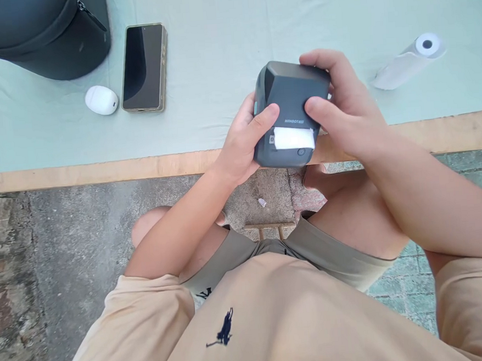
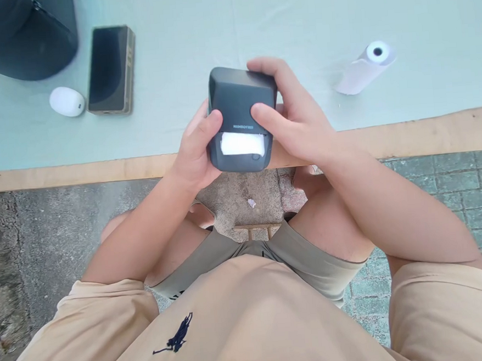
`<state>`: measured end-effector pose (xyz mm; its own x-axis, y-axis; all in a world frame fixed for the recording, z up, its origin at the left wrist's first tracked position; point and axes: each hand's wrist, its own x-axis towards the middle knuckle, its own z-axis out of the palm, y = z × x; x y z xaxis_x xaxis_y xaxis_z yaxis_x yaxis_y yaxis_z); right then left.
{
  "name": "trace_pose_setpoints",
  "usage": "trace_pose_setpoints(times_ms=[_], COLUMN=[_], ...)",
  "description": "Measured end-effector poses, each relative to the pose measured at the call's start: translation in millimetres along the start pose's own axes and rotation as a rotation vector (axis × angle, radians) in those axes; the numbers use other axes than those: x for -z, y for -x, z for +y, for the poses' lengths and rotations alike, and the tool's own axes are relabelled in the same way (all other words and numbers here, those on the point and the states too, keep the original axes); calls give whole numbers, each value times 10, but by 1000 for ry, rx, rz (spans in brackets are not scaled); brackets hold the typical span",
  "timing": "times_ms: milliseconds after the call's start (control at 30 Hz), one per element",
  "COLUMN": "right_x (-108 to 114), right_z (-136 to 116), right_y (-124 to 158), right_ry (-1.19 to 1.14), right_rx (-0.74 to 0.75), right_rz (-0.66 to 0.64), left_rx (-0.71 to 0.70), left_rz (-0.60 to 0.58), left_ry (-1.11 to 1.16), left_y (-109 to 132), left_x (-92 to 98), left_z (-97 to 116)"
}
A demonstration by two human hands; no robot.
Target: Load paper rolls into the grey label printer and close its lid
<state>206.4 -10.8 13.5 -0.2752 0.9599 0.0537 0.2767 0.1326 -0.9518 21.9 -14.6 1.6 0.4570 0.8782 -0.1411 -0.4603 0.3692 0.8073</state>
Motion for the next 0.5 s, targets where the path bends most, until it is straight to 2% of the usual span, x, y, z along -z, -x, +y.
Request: trace_pose_setpoints(times_ms=[100,167,233,300,367,433,500], right_x=[41,65,76,77,70,51,21], right_z=[48,56,30,-20,-63,-79,-74], right_y=[-27,-37,-33,-17,-9,-25,-68], right_ry=[-4,34,111,190,280,383,485], right_rx=[-34,-25,-25,-40,-54,-73,-117], right_rz=[85,129,135,126,127,139,140], left_rx=[-79,-130,-149,-184,-306,-382,-382], left_rz=[-34,-36,24,140,247,289,318], left_ry=[-24,-141,-387,-720,-1010,-1172,-1290], left_y=[-31,-44,-61,-95,-149,-211,-267], left_x=[-10,3,41,99,161,207,225], left_z=[-22,-6,27,51,46,15,-18])
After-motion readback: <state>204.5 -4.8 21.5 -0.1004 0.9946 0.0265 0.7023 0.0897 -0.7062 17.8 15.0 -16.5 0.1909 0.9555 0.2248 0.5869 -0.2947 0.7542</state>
